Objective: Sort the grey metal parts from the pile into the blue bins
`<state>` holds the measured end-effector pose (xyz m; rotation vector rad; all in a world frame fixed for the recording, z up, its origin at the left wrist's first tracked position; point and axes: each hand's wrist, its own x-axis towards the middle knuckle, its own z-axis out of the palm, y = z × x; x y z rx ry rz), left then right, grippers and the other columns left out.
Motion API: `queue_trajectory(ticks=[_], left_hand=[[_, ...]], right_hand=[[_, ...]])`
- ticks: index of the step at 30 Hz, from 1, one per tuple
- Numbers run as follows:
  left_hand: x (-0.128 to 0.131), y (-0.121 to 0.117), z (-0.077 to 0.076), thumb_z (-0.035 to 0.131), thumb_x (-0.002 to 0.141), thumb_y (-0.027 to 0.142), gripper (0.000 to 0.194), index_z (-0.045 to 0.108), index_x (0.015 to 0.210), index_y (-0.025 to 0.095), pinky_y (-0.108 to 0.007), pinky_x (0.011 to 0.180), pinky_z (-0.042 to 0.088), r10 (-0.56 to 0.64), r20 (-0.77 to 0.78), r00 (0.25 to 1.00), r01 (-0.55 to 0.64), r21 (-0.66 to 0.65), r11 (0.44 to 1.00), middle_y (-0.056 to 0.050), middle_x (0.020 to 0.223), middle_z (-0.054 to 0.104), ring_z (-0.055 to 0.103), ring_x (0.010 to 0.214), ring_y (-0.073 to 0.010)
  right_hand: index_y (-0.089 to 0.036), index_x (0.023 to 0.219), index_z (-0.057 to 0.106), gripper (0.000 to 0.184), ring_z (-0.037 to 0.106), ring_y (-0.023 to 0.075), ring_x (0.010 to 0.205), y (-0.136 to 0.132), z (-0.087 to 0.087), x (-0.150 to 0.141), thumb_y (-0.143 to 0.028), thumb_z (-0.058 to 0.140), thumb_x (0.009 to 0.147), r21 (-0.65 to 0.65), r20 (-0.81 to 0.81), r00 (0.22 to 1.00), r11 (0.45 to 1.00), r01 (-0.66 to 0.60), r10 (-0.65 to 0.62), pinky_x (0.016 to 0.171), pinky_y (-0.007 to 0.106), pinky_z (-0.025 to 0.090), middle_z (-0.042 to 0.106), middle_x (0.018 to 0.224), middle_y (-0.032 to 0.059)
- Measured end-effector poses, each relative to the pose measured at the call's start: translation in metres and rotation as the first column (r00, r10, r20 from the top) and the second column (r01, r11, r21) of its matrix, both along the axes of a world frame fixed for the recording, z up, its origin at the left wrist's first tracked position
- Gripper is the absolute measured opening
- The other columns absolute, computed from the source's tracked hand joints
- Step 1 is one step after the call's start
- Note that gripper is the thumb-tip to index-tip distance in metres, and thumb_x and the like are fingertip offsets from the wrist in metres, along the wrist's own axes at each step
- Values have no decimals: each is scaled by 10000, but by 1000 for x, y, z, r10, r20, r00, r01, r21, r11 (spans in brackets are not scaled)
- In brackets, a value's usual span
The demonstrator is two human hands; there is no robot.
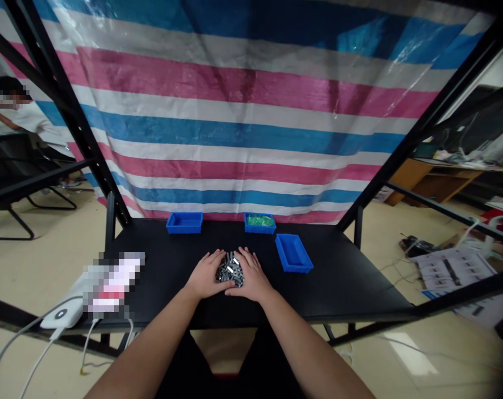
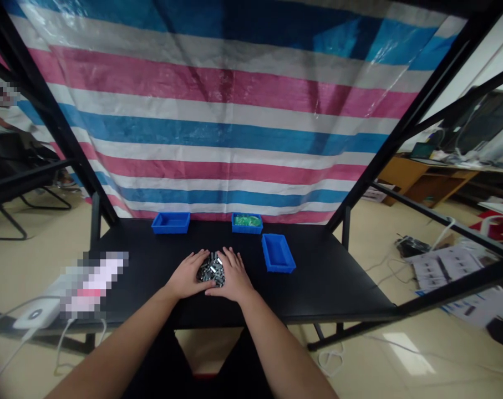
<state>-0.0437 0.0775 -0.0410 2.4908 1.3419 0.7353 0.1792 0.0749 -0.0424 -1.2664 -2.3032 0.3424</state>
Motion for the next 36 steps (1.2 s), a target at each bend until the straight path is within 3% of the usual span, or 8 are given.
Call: queue_trajectory(ticks=[4, 6, 11, 16, 21, 25, 29, 36], left_hand=[[-2, -2, -1, 652, 758, 701, 925, 398, 1499, 209, -579, 1200, 253, 5, 9, 1000, -5, 32, 999, -138, 1509, 492, 393, 1439, -333], [-2, -3, -2, 659, 749, 701, 915, 406, 1492, 230, -592, 1202, 232, 22, 14, 1000, -22, 35, 999, -127, 1502, 502, 394, 1438, -335], [-1, -4, 2, 647, 784, 661, 798, 443, 1450, 272, -589, 1202, 215, 38, 30, 999, -38, -2, 999, -112, 1485, 519, 396, 1436, -322], [-2, -5, 5, 648, 814, 588, 681, 478, 1402, 289, -603, 1196, 195, 27, 56, 998, -26, -26, 999, -101, 1471, 529, 400, 1431, -309], [-3, -4, 4, 667, 806, 518, 591, 523, 1336, 297, -625, 1186, 194, 34, 97, 995, -31, -38, 999, -98, 1456, 532, 411, 1418, -320], [-3, -3, 4, 680, 787, 498, 588, 526, 1312, 283, -635, 1182, 199, 48, 122, 991, -43, -46, 998, -112, 1441, 532, 406, 1414, -336], [-5, -3, 7, 696, 755, 456, 557, 536, 1245, 246, -601, 1165, 271, 118, 207, 971, -120, -1, 993, -126, 1363, 542, 451, 1353, -341], [-11, -1, 8, 664, 776, 379, 407, 538, 1127, 217, -494, 1070, 421, 276, 398, 875, -310, 20, 951, -124, 1241, 488, 481, 1228, -308]], right_hand=[[-229, 1360, 527, 728, 421, 353, 1355, -25, 4, 14, -526, 764, 738, 198, -194, 970, 963, 185, -147, 1134, 553, 339, 449, 1443, 154], [-213, 1203, 614, 397, 532, 315, 1190, -38, 2, 31, -417, 637, 864, 281, -344, 879, 857, 431, -329, 1046, 510, 428, 552, 1236, 150], [-172, 1342, 545, 619, 604, 283, 878, -50, 6, 93, -578, 551, 875, 107, -358, 547, 549, 829, -757, 834, 433, 497, 601, 987, 117], [-285, 1111, 632, 542, 638, 242, 667, -39, 24, 129, -732, 503, 834, -325, -51, 601, 582, 746, -798, 664, 347, 470, 656, 737, 12], [-256, 812, 563, 455, 593, 214, 547, -40, 24, 110, -708, 602, 783, -174, -381, 495, 586, 791, -781, 588, 311, 448, 622, 610, -2], [-247, 873, 518, 412, 530, 165, 489, -29, 32, 65, -607, 692, 771, -108, -528, 667, 820, 561, -526, 522, 265, 416, 563, 570, -42], [-252, 861, 481, 478, 478, 144, 469, 11, 48, 20, -580, 779, 681, -110, -453, 820, 935, 338, -349, 478, 244, 355, 485, 530, -85], [-226, 822, 555, 431, 506, 134, 555, 87, 45, -16, -494, 824, 620, -135, -191, 960, 974, 180, -204, 570, 237, 382, 545, 589, -82]])
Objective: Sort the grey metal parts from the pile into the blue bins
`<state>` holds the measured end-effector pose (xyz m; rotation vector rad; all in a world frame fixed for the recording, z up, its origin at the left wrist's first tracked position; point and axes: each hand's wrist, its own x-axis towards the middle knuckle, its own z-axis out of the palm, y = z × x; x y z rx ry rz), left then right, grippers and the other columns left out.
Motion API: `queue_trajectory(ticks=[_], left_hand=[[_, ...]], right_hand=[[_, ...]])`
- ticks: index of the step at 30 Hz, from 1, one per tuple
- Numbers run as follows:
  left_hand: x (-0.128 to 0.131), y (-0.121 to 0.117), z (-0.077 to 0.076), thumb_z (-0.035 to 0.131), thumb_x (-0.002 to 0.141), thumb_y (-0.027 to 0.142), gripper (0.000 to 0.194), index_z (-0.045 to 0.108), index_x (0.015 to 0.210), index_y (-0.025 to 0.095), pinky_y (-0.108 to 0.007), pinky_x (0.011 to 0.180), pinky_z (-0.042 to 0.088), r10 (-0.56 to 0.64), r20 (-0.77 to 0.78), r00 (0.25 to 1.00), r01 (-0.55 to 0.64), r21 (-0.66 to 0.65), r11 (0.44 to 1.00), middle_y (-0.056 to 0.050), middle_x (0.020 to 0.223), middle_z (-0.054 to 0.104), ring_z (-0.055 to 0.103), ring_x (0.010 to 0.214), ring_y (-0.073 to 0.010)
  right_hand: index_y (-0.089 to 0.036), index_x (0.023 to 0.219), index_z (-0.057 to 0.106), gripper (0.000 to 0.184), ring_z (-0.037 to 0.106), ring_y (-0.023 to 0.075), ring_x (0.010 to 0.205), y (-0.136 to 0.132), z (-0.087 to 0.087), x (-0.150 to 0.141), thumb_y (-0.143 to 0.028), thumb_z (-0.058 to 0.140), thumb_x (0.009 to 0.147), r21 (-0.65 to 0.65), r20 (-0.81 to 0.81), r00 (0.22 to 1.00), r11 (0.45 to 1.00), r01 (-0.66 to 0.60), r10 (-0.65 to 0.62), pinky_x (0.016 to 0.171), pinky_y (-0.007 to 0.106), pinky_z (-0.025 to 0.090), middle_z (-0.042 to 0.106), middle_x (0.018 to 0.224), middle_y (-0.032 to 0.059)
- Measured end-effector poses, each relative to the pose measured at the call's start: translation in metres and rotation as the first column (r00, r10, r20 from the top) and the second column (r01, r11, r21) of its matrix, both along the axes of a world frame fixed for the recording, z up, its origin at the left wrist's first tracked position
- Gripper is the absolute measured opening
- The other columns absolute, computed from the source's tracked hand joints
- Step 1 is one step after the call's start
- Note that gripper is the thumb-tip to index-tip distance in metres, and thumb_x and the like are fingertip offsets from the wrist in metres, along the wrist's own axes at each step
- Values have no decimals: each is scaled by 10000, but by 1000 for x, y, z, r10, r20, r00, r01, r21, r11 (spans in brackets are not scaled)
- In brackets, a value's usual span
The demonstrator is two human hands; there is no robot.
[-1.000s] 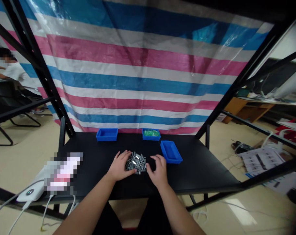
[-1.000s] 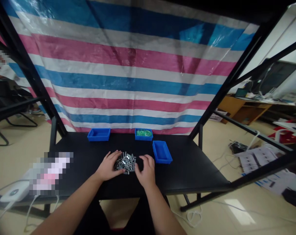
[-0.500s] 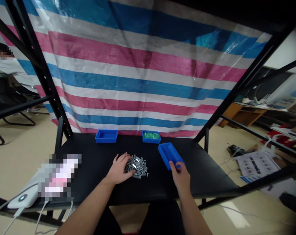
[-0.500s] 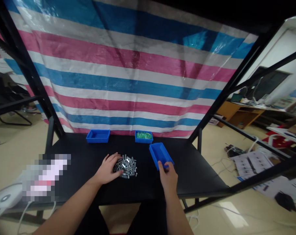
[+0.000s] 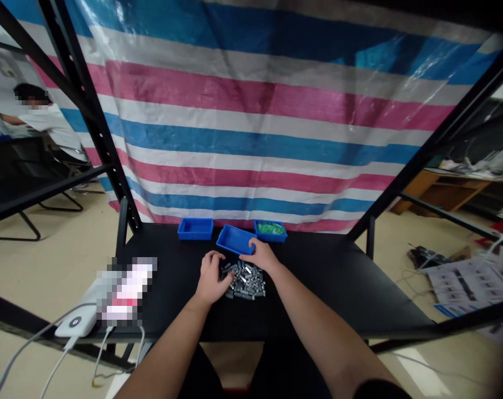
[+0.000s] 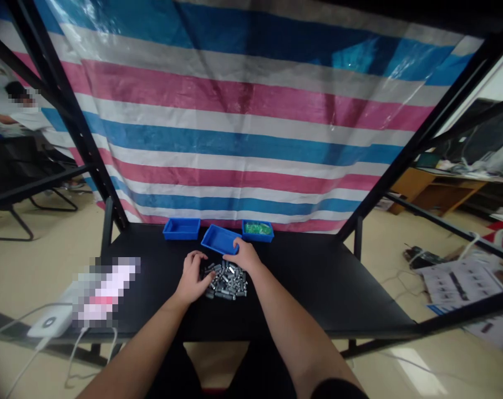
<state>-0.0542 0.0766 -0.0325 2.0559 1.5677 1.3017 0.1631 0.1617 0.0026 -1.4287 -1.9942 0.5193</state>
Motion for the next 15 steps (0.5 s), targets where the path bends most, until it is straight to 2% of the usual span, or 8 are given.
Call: queue_trajectory(ticks=[3, 6, 11, 13, 15], left_hand=[[-1, 0, 0, 666, 779, 367, 397, 534, 1122, 218, -492, 1073, 418, 0, 5, 1000, 0, 0, 1000, -124, 1246, 482, 472, 1230, -308], [-1, -1, 1, 656, 801, 377, 379, 535, 1129, 232, -510, 1079, 408, -9, -10, 1000, 9, -9, 1000, -122, 1278, 486, 464, 1256, -315], [-6, 3, 5, 596, 864, 366, 278, 557, 1117, 257, -529, 1100, 379, 12, -48, 999, -10, 45, 999, -104, 1356, 510, 459, 1301, -310], [-11, 11, 6, 589, 874, 386, 258, 577, 1104, 268, -547, 1115, 361, 67, -65, 996, -62, 78, 995, -92, 1363, 531, 471, 1302, -314], [-19, 20, 5, 583, 886, 413, 262, 602, 1112, 281, -564, 1137, 337, 155, -84, 984, -145, 113, 983, -81, 1363, 549, 478, 1309, -318]], right_hand=[[-197, 848, 611, 362, 511, 114, 570, 20, -2, 0, -473, 780, 684, -54, 38, 995, 994, -93, 95, 579, 225, 377, 559, 632, -76], [-188, 925, 652, 326, 518, 111, 555, 32, 1, 0, -407, 768, 713, -59, 37, 993, 992, -111, 113, 574, 223, 372, 555, 606, -84], [-189, 1190, 583, 394, 574, 153, 603, 30, -1, -2, -375, 652, 850, 42, -13, 1000, 999, 15, -15, 629, 255, 401, 596, 632, -51], [-199, 1168, 591, 334, 572, 162, 605, 23, -10, 4, -378, 596, 886, 120, -16, 995, 988, 96, -95, 637, 265, 408, 592, 641, -35], [-205, 1080, 622, 256, 566, 174, 628, 17, -22, 17, -372, 541, 905, 225, -15, 976, 950, 215, -217, 657, 278, 422, 585, 663, -11]])
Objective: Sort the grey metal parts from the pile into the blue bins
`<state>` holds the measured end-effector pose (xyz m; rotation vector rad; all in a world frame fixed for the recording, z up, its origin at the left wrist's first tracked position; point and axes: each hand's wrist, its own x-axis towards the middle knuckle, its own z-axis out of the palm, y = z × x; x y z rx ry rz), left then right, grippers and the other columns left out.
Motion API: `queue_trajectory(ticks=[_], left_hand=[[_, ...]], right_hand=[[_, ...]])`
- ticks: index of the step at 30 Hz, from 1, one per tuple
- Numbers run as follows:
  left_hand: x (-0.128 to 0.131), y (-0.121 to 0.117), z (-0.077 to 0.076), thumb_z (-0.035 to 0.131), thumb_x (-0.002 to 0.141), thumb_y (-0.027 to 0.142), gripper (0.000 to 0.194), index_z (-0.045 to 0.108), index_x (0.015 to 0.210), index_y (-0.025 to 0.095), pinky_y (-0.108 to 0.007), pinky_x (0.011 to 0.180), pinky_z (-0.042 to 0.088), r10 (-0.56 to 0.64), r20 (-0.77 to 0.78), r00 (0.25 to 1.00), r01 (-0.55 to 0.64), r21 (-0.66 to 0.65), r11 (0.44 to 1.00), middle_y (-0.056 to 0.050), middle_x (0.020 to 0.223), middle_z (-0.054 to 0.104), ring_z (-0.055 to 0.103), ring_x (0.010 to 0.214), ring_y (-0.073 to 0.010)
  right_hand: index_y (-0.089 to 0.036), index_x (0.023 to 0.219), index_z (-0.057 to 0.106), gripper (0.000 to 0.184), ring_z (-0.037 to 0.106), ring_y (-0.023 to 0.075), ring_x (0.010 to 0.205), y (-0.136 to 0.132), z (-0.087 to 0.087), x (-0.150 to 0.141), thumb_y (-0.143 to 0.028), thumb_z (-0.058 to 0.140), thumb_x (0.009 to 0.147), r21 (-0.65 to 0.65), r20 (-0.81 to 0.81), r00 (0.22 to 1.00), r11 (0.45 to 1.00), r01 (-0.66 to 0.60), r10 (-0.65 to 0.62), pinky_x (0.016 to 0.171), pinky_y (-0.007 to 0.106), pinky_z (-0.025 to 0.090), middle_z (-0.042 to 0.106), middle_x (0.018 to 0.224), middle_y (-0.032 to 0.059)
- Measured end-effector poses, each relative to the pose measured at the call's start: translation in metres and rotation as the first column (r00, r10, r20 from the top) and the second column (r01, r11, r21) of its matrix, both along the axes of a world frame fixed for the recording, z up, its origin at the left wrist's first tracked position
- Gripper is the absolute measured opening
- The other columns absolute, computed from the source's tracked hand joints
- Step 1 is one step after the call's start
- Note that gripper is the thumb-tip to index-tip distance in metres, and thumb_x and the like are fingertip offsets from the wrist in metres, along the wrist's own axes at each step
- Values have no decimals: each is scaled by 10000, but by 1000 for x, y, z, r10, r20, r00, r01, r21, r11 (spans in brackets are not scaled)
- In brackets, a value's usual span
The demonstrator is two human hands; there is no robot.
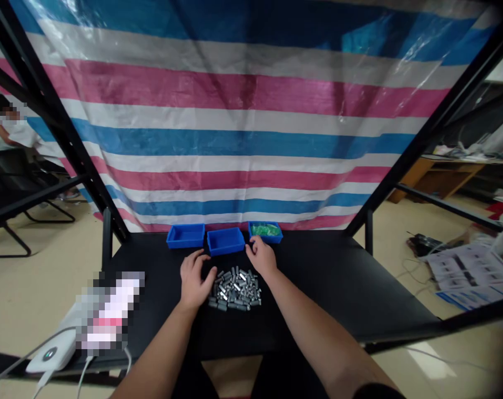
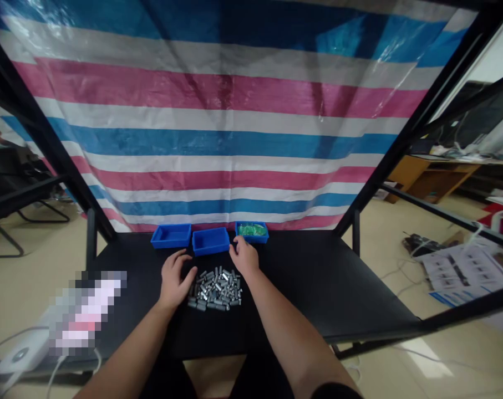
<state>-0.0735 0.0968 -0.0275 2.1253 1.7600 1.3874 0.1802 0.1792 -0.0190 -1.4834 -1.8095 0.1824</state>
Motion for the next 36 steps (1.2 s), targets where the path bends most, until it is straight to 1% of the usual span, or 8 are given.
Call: queue_trajectory(ticks=[4, 7, 13, 21, 24, 28, 32, 36], left_hand=[[-16, 21, -1, 591, 899, 457, 332, 636, 1198, 320, -587, 1186, 268, 140, -100, 985, -135, 60, 989, -66, 1420, 526, 447, 1358, -328], [-21, 40, 2, 604, 899, 470, 391, 636, 1269, 350, -607, 1197, 238, 111, -237, 965, -96, 76, 992, -62, 1505, 455, 388, 1416, -343], [-16, 89, 6, 641, 856, 518, 364, 715, 1146, 311, -665, 1157, 274, 29, -386, 922, -34, -5, 999, -90, 1487, 503, 370, 1432, -387], [-19, 124, 10, 544, 920, 461, 290, 700, 1044, 251, -564, 1139, 373, -76, -408, 910, 30, -119, 992, -128, 1374, 602, 534, 1315, -323], [-14, 113, 18, 518, 936, 383, 294, 642, 1168, 251, -617, 1180, 270, -66, -345, 936, 39, -82, 996, -123, 1427, 555, 470, 1375, -322], [2, 67, 17, 496, 949, 351, 266, 606, 1169, 250, -585, 1204, 257, 6, -195, 981, -10, -19, 1000, -103, 1336, 588, 454, 1376, -301], [14, 4, -1, 555, 915, 398, 261, 599, 1131, 256, -546, 1129, 407, -18, -71, 997, 11, -98, 995, -109, 1281, 577, 445, 1369, -320], [19, -42, -12, 632, 864, 433, 391, 560, 1207, 261, -571, 1153, 376, -74, -56, 996, 65, -149, 987, -121, 1359, 532, 380, 1422, -345]], right_hand=[[-174, 1083, 615, 327, 580, 232, 827, 4, -21, 48, -412, 519, 880, 179, -100, 950, 933, 311, -297, 811, 340, 468, 612, 868, 74], [-139, 1194, 592, 468, 576, 280, 941, 19, -29, 80, -465, 533, 865, 126, -225, 868, 871, 475, -442, 885, 398, 460, 619, 970, 126], [-192, 1110, 668, 409, 633, 251, 892, 49, -31, 101, -481, 436, 936, -163, -254, 879, 913, 373, -404, 802, 350, 462, 686, 969, 102], [-202, 807, 649, 363, 631, 263, 888, 51, -37, 117, -553, 558, 813, -171, -383, 854, 936, 308, -351, 816, 374, 502, 681, 922, 103], [-189, 791, 622, 400, 597, 290, 1049, 34, -41, 125, -587, 590, 775, -144, -470, 811, 937, 318, -348, 886, 406, 518, 644, 1099, 154], [-203, 810, 596, 405, 623, 220, 860, 2, -39, 133, -607, 608, 793, -182, -608, 734, 953, 241, -302, 815, 403, 584, 617, 865, 40], [-207, 729, 522, 400, 594, 154, 727, -27, -24, 132, -490, 799, 672, -240, -853, 484, 970, -29, -197, 790, 373, 609, 508, 698, -50], [-226, 785, 466, 476, 646, 174, 776, -50, -15, 129, -403, 868, 604, -283, -897, 383, 953, -111, -221, 793, 365, 599, 583, 738, -44]])
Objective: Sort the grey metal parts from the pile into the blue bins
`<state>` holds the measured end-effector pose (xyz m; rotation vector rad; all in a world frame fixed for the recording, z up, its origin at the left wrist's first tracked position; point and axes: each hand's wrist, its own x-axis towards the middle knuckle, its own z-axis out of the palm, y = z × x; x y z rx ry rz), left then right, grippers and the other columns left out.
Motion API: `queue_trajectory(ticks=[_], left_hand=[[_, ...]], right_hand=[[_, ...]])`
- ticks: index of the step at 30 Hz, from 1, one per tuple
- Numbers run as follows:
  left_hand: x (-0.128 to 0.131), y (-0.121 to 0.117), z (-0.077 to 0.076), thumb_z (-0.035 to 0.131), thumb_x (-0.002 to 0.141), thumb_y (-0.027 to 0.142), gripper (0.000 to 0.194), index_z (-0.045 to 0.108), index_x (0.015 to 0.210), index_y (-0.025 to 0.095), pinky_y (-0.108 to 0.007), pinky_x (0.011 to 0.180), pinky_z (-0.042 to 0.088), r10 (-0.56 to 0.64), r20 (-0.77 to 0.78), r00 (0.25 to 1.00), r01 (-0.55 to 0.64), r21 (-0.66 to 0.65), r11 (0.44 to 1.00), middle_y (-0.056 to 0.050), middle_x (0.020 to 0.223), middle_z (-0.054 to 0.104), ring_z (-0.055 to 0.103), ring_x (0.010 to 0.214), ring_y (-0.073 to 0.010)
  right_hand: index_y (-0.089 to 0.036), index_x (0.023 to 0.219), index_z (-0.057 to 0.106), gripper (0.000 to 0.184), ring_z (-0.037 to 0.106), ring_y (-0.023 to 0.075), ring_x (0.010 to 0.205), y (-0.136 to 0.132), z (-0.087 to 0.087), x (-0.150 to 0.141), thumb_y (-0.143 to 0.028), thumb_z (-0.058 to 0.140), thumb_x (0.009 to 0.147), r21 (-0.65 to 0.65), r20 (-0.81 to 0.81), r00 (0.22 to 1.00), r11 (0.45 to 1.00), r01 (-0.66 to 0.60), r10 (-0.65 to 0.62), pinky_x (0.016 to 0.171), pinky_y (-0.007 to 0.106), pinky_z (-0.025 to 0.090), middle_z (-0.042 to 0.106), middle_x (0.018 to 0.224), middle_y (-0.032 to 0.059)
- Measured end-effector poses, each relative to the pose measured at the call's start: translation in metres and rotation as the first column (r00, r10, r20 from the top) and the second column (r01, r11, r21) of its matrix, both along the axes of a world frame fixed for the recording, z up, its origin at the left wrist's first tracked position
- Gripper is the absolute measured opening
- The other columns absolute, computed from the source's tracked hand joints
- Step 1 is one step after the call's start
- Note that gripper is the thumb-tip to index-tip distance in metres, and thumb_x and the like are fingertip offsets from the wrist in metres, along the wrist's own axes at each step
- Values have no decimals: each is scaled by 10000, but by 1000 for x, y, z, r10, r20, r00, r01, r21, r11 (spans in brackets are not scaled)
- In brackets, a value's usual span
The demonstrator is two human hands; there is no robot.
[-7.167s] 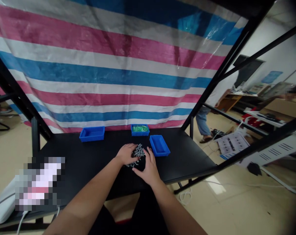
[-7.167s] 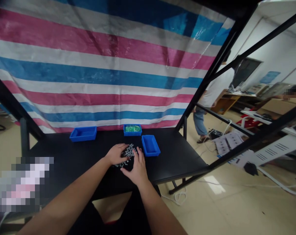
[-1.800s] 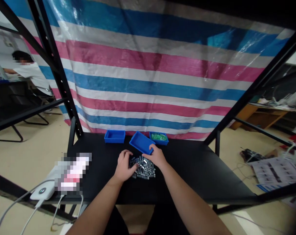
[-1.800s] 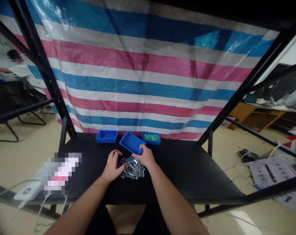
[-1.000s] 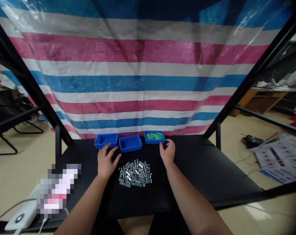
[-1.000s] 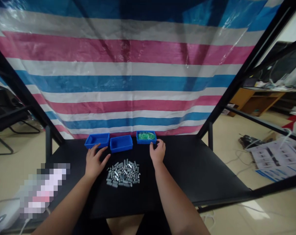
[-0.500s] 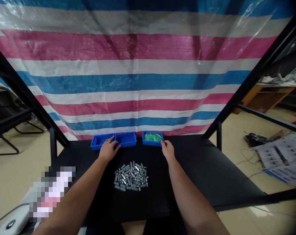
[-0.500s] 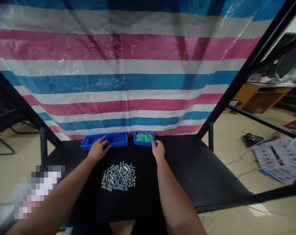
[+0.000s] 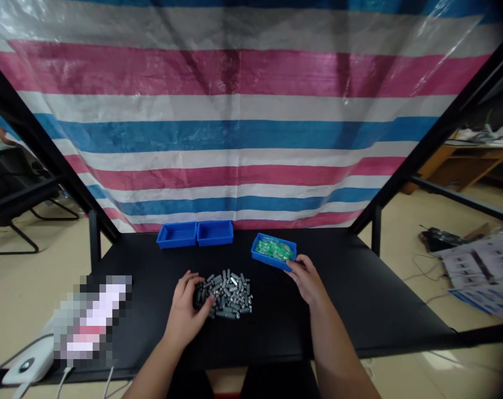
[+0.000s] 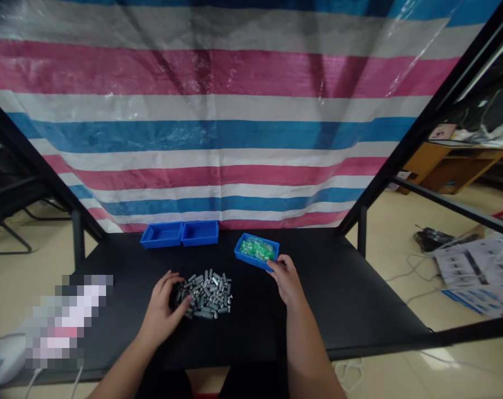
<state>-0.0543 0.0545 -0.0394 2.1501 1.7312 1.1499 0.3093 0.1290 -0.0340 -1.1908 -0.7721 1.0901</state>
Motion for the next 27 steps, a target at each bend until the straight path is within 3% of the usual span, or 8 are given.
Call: queue_trajectory(ticks=[3, 6, 8, 10, 13, 18, 24, 27], left_hand=[[3, -12, 1, 721, 773, 520, 709, 460, 1381, 266, -628, 1190, 271, -85, -70, 994, 82, -53, 995, -131, 1478, 458, 300, 1469, -383], [6, -9, -2, 789, 641, 630, 1128, 239, 1549, 246, -652, 1194, 212, -127, -137, 982, 114, -101, 988, -159, 1568, 363, 235, 1492, -416], [6, -6, -7, 805, 571, 685, 1330, 85, 1593, 232, -638, 1197, 209, -123, -163, 979, 104, -122, 987, -178, 1603, 303, 214, 1499, -417], [7, -4, -11, 797, 551, 720, 1420, -19, 1600, 220, -616, 1200, 217, -107, -167, 980, 85, -131, 988, -190, 1624, 252, 200, 1505, -409], [8, -4, -14, 780, 561, 738, 1440, -73, 1599, 217, -604, 1199, 224, -109, -157, 982, 87, -137, 987, -199, 1641, 197, 171, 1513, -407], [9, -6, -10, 767, 592, 734, 1359, 6, 1607, 246, -610, 1192, 226, -127, -163, 978, 104, -144, 984, -201, 1641, 188, 164, 1515, -410], [9, -7, -7, 764, 634, 702, 1135, 253, 1571, 313, -591, 1192, 253, -119, -182, 976, 94, -140, 986, -148, 1644, 195, 176, 1512, -407], [9, -8, -9, 763, 637, 697, 1053, 358, 1525, 303, -605, 1189, 252, -115, -189, 975, 92, -125, 988, -147, 1621, 251, 212, 1498, -414]], right_hand=[[-237, 895, 483, 500, 648, 176, 817, -16, -2, -11, -407, 868, 627, 76, 139, 983, 991, 106, -116, 802, 358, 584, 596, 846, -27], [-240, 1037, 510, 507, 622, 195, 909, -33, -1, -36, -409, 837, 689, 213, 380, 901, 968, 135, -210, 806, 359, 575, 559, 1021, 25], [-236, 1079, 514, 459, 599, 217, 974, -45, 3, -58, -392, 794, 750, 313, 529, 828, 950, 10, -183, 847, 392, 572, 515, 1084, 56], [-233, 1061, 539, 340, 574, 243, 1028, -55, 9, -78, -338, 742, 809, 343, 718, 685, 919, -196, -122, 907, 435, 546, 486, 1131, 85], [-225, 1056, 538, 246, 556, 269, 1081, -63, 14, -98, -265, 684, 862, 350, 841, 521, 880, -320, -145, 965, 465, 503, 461, 1185, 118], [-214, 1056, 513, 207, 549, 280, 1110, -63, 8, -99, -262, 644, 902, 417, 857, 451, 849, -324, -248, 967, 459, 498, 457, 1186, 130], [-210, 976, 521, 262, 551, 283, 1132, -53, -4, -70, -320, 722, 848, 584, 754, 477, 793, -172, -452, 989, 488, 501, 463, 1165, 119], [-206, 984, 534, 334, 554, 269, 1140, -41, -13, -52, -375, 756, 801, 572, 663, 609, 820, -37, -435, 968, 469, 531, 431, 1207, 118]])
